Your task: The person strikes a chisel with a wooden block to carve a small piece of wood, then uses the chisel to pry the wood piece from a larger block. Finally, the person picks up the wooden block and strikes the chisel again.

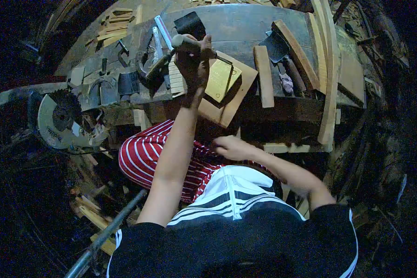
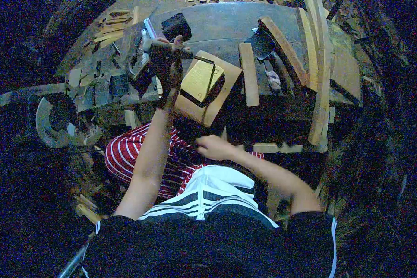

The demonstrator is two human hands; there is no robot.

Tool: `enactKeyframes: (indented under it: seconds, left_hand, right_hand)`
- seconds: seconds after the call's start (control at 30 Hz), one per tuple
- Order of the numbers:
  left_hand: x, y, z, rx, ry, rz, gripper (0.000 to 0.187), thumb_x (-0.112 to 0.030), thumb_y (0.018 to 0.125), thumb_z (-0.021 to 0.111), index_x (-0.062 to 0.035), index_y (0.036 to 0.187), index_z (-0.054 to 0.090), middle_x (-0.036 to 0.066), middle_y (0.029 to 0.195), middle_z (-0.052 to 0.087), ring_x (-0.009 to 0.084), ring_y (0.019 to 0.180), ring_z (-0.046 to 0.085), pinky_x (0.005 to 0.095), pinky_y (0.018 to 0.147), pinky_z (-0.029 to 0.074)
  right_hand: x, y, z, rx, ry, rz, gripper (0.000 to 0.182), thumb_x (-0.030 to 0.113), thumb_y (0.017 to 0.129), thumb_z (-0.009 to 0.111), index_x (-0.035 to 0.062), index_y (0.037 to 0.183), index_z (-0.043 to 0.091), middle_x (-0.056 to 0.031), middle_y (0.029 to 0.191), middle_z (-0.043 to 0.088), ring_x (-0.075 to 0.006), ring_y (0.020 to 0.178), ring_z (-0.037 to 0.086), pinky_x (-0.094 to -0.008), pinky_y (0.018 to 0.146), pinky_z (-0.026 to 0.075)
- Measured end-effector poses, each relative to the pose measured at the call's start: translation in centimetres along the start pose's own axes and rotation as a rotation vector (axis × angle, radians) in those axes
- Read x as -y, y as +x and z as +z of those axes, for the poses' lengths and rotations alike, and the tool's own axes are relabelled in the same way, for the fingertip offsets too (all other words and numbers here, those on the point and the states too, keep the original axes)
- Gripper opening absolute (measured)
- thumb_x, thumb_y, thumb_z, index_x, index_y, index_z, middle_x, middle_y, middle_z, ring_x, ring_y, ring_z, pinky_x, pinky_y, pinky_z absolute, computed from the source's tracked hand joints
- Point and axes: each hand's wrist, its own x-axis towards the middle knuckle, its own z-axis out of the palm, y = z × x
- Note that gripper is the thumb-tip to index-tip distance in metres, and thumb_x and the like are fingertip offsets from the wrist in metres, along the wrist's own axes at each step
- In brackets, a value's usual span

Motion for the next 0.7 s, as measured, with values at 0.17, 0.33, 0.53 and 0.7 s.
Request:
enactKeyframes:
  seconds: [0.17, 0.33, 0.53, 0.7]
  left_hand:
    - [-2.1, -1.0, 0.1, 0.018, 0.274, 0.066, 0.023, -0.018, 0.084, 0.070, -0.0064, 0.086, 0.051, 0.002, 0.067, 0.054, 0.0103, 0.059, 0.052, 0.0263, 0.056, 0.044]
    - [0.1, -1.0, 0.4, -0.043, 0.199, 0.201, 0.024, -0.013, 0.082, 0.071, -0.0064, 0.089, 0.049, 0.000, 0.069, 0.051, 0.0091, 0.061, 0.051, 0.0254, 0.057, 0.044]
    - [1.2, -1.0, -0.1, -0.010, 0.093, 0.055, 0.025, -0.011, 0.083, 0.071, -0.0065, 0.092, 0.047, 0.001, 0.071, 0.053, 0.0107, 0.060, 0.054, 0.0265, 0.054, 0.045]
    - [0.0, -1.5, 0.0, -0.046, 0.060, 0.085, 0.024, -0.013, 0.081, 0.072, -0.0054, 0.088, 0.050, 0.003, 0.066, 0.059, 0.0102, 0.060, 0.059, 0.0249, 0.055, 0.046]
  right_hand:
    - [-13.4, 12.1, 16.5, -0.061, 0.663, -0.559, 0.027, 0.029, 0.087, 0.057, 0.0031, 0.092, 0.064, -0.0179, 0.080, 0.065, -0.0296, 0.077, 0.064, -0.0399, 0.071, 0.051]
    - [-9.7, 11.4, 11.8, 0.247, 0.099, -0.149, 0.026, 0.029, 0.086, 0.055, 0.0056, 0.085, 0.066, -0.0151, 0.074, 0.065, -0.0257, 0.071, 0.064, -0.0379, 0.068, 0.052]
    - [-10.5, 8.0, 12.0, -0.078, 0.130, -0.293, 0.028, 0.026, 0.086, 0.050, 0.0056, 0.073, 0.063, -0.0123, 0.071, 0.063, -0.0272, 0.066, 0.059, -0.0379, 0.070, 0.051]
    - [-10.6, 6.6, 13.6, -0.180, 0.113, -0.380, 0.030, 0.025, 0.085, 0.047, 0.0056, 0.067, 0.062, -0.0110, 0.069, 0.062, -0.0276, 0.063, 0.057, -0.0376, 0.070, 0.050]
